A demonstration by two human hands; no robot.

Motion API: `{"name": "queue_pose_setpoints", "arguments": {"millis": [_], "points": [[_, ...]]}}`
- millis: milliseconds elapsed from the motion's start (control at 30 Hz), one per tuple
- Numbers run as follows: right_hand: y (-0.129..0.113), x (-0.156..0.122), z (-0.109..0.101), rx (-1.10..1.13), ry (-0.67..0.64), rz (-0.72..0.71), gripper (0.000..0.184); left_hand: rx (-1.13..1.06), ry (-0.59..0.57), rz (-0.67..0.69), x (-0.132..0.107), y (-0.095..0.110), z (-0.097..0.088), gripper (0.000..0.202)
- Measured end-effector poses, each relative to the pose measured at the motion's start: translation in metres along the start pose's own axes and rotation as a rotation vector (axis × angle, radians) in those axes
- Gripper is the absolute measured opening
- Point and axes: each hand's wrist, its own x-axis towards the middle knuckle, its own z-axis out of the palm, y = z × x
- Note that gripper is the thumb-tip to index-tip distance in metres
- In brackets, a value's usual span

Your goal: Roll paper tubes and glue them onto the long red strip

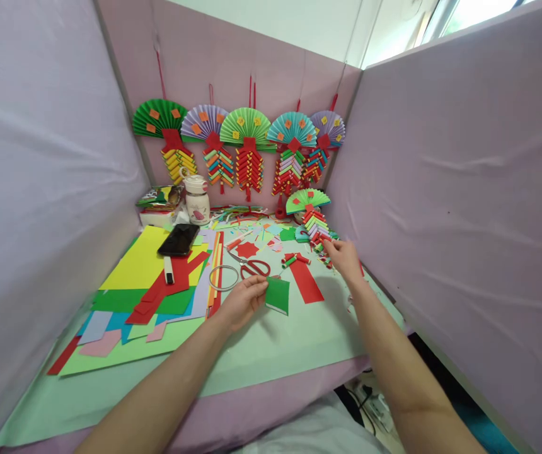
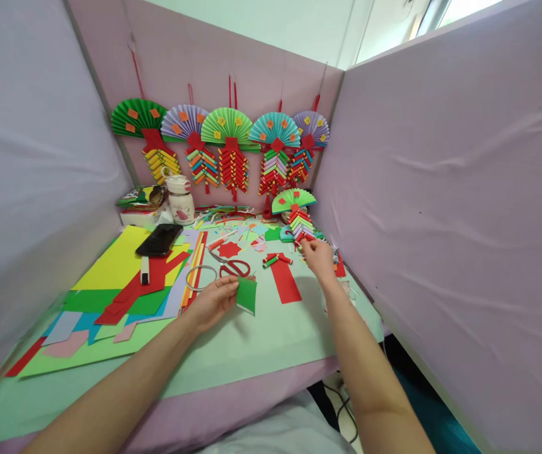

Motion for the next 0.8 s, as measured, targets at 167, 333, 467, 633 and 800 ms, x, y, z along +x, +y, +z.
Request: {"name": "queue_pose_setpoints", "arguments": {"millis": [167,333,467,633,800], "points": [[-0.043,-0.045,0.053,0.609,-0.217,-0.038,0.037,-0.047,0.106,0.089,0.002,0.003,0.001,0.013],[-0.066,-0.067,0.089,1.012,-0.546,0.090,0.029,-0.073,0.145,0.144,0.003,0.004,-0.001,0.013],[-0.075,-0.071,0.095,1.140,-0.520,0.193,0.025,-0.069,0.128,0.131,0.003,0.004,0.001,0.012],[-0.077,-0.074,0.098,1.168,-0.407,0.224,0.024,-0.025,0.176,0.108,0.003,0.002,0.004,0.018],[-0.061,-0.070,0.102,1.011,-0.110,0.130,0.020,0.138,0.419,0.112,0.009,0.000,-0.007,0.026]]}}
